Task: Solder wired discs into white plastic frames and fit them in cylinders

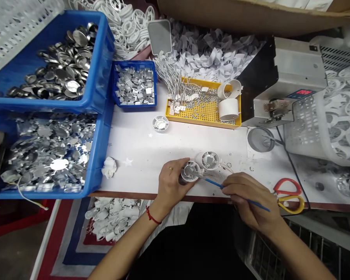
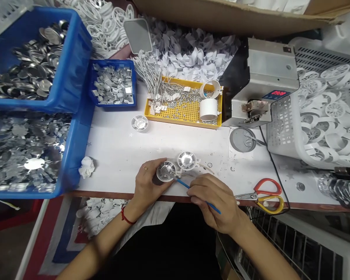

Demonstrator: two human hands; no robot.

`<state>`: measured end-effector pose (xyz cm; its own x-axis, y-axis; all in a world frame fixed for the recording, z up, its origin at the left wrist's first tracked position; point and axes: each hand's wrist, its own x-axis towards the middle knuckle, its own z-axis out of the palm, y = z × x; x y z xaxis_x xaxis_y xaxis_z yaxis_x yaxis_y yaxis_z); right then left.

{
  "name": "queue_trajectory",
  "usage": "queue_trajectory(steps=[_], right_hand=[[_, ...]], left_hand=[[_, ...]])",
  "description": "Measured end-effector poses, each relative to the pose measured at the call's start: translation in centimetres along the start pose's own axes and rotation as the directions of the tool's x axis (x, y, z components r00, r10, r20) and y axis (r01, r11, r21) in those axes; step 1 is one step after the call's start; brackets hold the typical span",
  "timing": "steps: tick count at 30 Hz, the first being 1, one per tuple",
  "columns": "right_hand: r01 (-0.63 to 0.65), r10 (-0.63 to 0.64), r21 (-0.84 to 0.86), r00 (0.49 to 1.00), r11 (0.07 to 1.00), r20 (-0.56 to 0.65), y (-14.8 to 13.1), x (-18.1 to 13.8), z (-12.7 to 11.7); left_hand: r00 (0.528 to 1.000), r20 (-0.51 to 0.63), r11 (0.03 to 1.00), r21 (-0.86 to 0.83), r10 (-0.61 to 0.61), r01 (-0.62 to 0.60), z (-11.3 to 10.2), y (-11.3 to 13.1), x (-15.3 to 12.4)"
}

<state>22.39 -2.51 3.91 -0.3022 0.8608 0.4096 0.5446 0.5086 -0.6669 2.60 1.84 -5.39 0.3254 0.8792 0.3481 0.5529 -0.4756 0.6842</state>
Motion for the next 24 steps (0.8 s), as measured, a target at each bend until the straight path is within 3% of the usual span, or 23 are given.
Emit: queue_trajectory(steps=[6, 13, 21, 24], right_hand=[[0.127, -0.101, -0.217, 0.987, 0.968, 0.127, -1.0, 0.3, -0.8], [0.143, -0.099, -0.269, 0.980, 0.953, 0.171, -1.4, 1.0, -1.4], [0.066, -0.053, -0.149, 0.995, 0.987, 0.090, -1.5, 0.0, -1.1], [-0.002, -0.009, -0.123, 0.996, 0.992, -0.087, -1.0, -0.7, -1.1]], left_hand=[[1.000, 0.013, 1.000, 0.001, -0.011, 0.011, 0.0, 0.0, -0.1], [0.999, 0.031, 1.000, 0.009, -0.028, 0.027, 0.0, -0.1, -0.1], [0.998, 0.039, 0.999, 0.005, -0.039, 0.039, 0.0, -0.1, -0.1], [0.999, 0.036, 1.000, -0.004, -0.027, 0.027, -0.1, -0.4, -0.1]])
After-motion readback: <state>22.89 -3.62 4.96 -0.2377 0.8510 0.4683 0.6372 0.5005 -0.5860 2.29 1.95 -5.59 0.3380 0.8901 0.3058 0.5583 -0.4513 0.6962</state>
